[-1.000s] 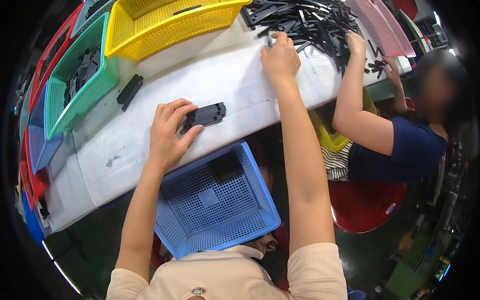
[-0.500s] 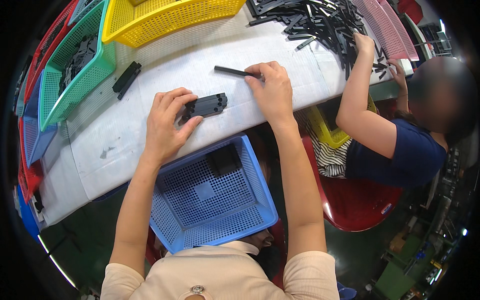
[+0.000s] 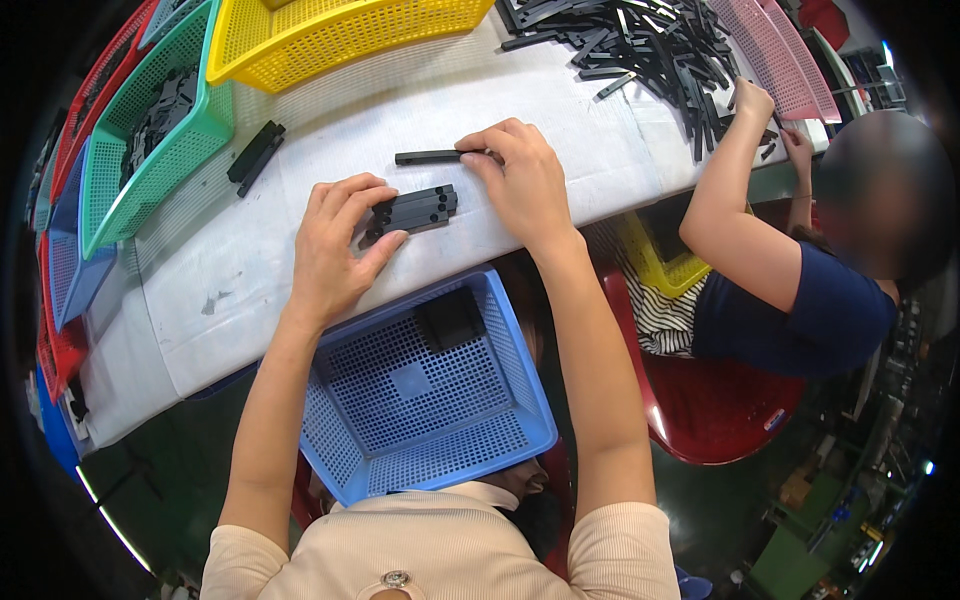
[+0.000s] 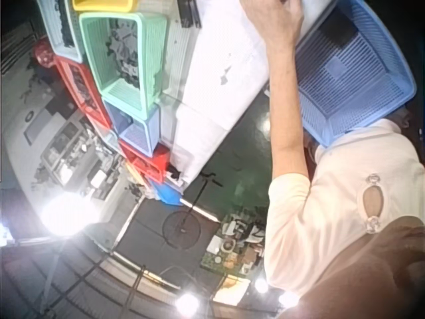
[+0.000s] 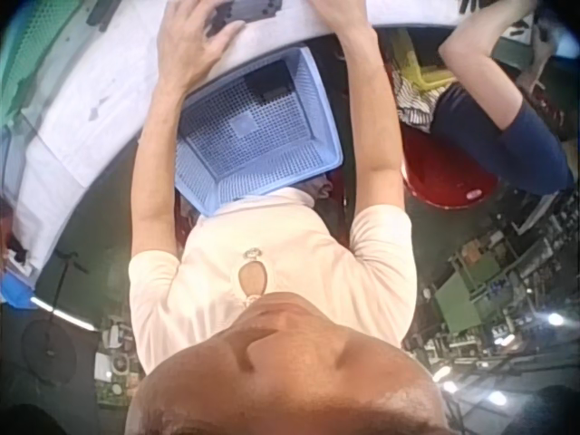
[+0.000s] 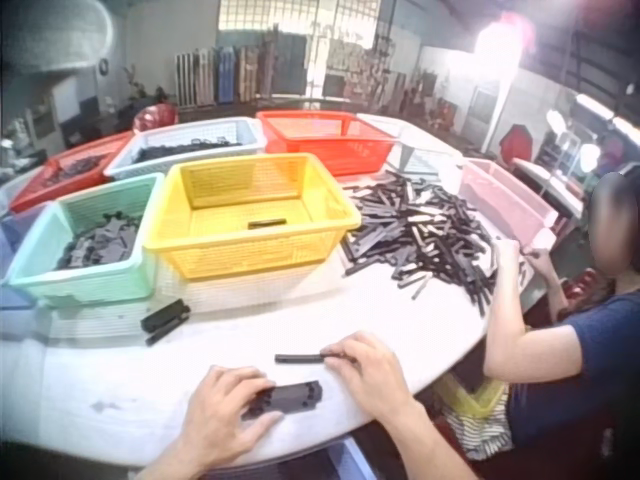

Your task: The person picks small black plastic components from a pile on the table, aligns them, and places them into a blue basket. The person repeats this process throughout the clip, organizing the parts into the basket.

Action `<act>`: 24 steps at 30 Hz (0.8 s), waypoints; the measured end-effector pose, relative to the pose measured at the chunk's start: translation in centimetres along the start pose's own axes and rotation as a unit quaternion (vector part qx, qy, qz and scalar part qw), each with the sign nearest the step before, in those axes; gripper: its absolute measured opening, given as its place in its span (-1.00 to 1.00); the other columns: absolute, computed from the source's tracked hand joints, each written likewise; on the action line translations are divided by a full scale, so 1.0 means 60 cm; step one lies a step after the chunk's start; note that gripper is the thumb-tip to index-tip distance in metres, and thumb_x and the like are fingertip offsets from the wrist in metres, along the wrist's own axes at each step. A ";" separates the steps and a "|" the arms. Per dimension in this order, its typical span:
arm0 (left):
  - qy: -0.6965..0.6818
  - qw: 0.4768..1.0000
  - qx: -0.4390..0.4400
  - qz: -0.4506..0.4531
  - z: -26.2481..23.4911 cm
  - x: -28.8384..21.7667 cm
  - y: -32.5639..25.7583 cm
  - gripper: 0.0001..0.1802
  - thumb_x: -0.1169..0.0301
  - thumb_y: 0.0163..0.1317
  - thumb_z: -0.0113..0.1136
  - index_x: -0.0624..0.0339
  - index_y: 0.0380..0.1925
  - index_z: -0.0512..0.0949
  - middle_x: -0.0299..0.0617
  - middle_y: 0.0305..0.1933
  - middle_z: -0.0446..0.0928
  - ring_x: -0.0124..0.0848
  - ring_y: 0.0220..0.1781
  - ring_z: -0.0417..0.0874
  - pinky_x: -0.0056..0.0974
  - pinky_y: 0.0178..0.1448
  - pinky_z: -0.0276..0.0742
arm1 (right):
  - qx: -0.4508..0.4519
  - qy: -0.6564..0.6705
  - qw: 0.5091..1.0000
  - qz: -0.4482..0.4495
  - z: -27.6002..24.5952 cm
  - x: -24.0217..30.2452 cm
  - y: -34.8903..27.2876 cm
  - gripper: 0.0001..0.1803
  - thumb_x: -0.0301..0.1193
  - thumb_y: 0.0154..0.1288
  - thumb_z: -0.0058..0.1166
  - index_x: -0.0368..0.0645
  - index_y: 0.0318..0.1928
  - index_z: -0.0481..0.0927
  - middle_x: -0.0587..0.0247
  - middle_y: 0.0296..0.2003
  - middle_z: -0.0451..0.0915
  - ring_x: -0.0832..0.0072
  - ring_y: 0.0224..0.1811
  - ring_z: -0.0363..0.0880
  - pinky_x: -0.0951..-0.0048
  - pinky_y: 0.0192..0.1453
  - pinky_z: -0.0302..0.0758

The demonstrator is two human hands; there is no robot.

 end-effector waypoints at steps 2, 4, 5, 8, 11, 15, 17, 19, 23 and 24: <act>-0.003 1.000 -0.001 -0.002 0.001 0.001 0.000 -0.56 0.36 -0.03 0.42 0.16 -0.09 0.59 -0.19 0.05 0.54 -0.19 0.04 0.47 -0.19 0.10 0.49 | 0.002 -0.022 1.000 -0.005 0.000 0.001 0.011 -0.85 -0.44 0.17 0.24 -0.13 -0.24 0.72 0.21 -0.31 0.61 0.31 -0.25 0.58 0.34 -0.10 0.51; -0.001 1.000 0.002 0.000 0.001 0.000 0.000 -0.56 0.37 -0.03 0.42 0.16 -0.08 0.59 -0.20 0.05 0.54 -0.19 0.04 0.47 -0.19 0.11 0.50 | 0.007 -0.024 1.000 0.006 0.002 -0.005 0.021 -0.86 -0.41 0.17 0.24 -0.12 -0.24 0.73 0.24 -0.32 0.61 0.33 -0.28 0.59 0.36 -0.14 0.52; 0.000 1.000 0.003 0.001 0.001 -0.001 0.001 -0.56 0.37 -0.03 0.42 0.16 -0.08 0.59 -0.20 0.05 0.54 -0.19 0.05 0.47 -0.19 0.11 0.50 | 0.010 -0.025 1.000 0.012 0.003 -0.008 0.023 -0.86 -0.39 0.18 0.25 -0.11 -0.25 0.74 0.25 -0.32 0.62 0.34 -0.30 0.60 0.36 -0.16 0.52; 0.005 1.000 -0.001 0.004 0.000 -0.002 0.000 -0.55 0.34 -0.04 0.43 0.19 -0.10 0.59 -0.20 0.05 0.52 -0.19 0.02 0.48 -0.18 0.12 0.48 | 0.002 -0.034 0.999 0.002 0.002 -0.003 0.023 -0.86 -0.36 0.19 0.25 -0.07 -0.25 0.74 0.29 -0.34 0.62 0.36 -0.33 0.61 0.39 -0.18 0.52; 0.011 1.000 0.005 0.007 0.003 0.003 -0.003 -0.51 0.33 -0.04 0.43 0.18 -0.05 0.58 -0.18 0.08 0.51 -0.18 0.03 0.47 -0.18 0.14 0.47 | 0.001 -0.033 0.999 -0.009 0.003 0.000 0.019 -0.87 -0.36 0.16 0.27 -0.05 -0.27 0.75 0.31 -0.33 0.62 0.38 -0.29 0.60 0.39 -0.18 0.52; 0.006 1.000 -0.022 -0.008 -0.001 0.004 0.001 -0.43 0.32 -0.04 0.43 0.16 0.04 0.53 -0.16 0.13 0.48 -0.16 0.07 0.46 -0.16 0.17 0.45 | 0.020 -0.026 0.996 -0.082 0.008 0.020 0.005 -0.86 -0.39 0.13 0.28 -0.05 -0.27 0.75 0.33 -0.31 0.62 0.37 -0.23 0.59 0.35 -0.16 0.53; 0.020 0.999 -0.030 -0.020 -0.006 0.003 0.000 -0.39 0.33 -0.04 0.42 0.13 0.09 0.51 -0.16 0.16 0.47 -0.16 0.10 0.44 -0.14 0.18 0.45 | 0.053 -0.024 0.989 -0.136 0.021 0.043 -0.006 -0.85 -0.39 0.11 0.29 -0.05 -0.26 0.75 0.35 -0.31 0.61 0.35 -0.22 0.58 0.32 -0.14 0.53; 0.031 0.999 -0.004 -0.016 0.002 0.004 -0.001 -0.41 0.33 -0.04 0.41 0.13 0.08 0.52 -0.17 0.17 0.46 -0.15 0.09 0.44 -0.14 0.19 0.44 | 0.068 0.008 0.992 -0.109 0.008 0.035 -0.002 -0.85 -0.43 0.18 0.24 -0.05 -0.22 0.74 0.28 -0.27 0.60 0.35 -0.21 0.59 0.30 -0.10 0.54; 0.031 0.999 0.017 -0.012 0.005 0.003 0.000 -0.45 0.34 -0.04 0.40 0.13 0.03 0.54 -0.18 0.15 0.47 -0.15 0.09 0.44 -0.15 0.17 0.44 | -0.069 -0.057 0.996 -0.014 -0.106 -0.065 0.056 -0.72 -0.57 0.26 0.09 0.03 -0.08 0.69 0.21 -0.16 0.58 0.27 -0.16 0.64 0.29 -0.12 0.58; 0.023 1.000 0.020 -0.009 0.008 -0.002 0.002 -0.46 0.34 -0.04 0.39 0.14 0.02 0.55 -0.18 0.15 0.48 -0.16 0.09 0.44 -0.15 0.16 0.45 | -0.125 -0.189 0.974 -0.013 -0.151 -0.088 0.067 -0.70 -0.58 0.25 0.08 0.07 -0.09 0.70 0.22 -0.15 0.56 0.26 -0.16 0.63 0.26 -0.10 0.58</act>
Point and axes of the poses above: each hand's wrist, its own y-axis towards the middle knuckle, its own z-axis out of the palm, x = y × z, the point moved 10 cm from there along y, towards the middle knuckle
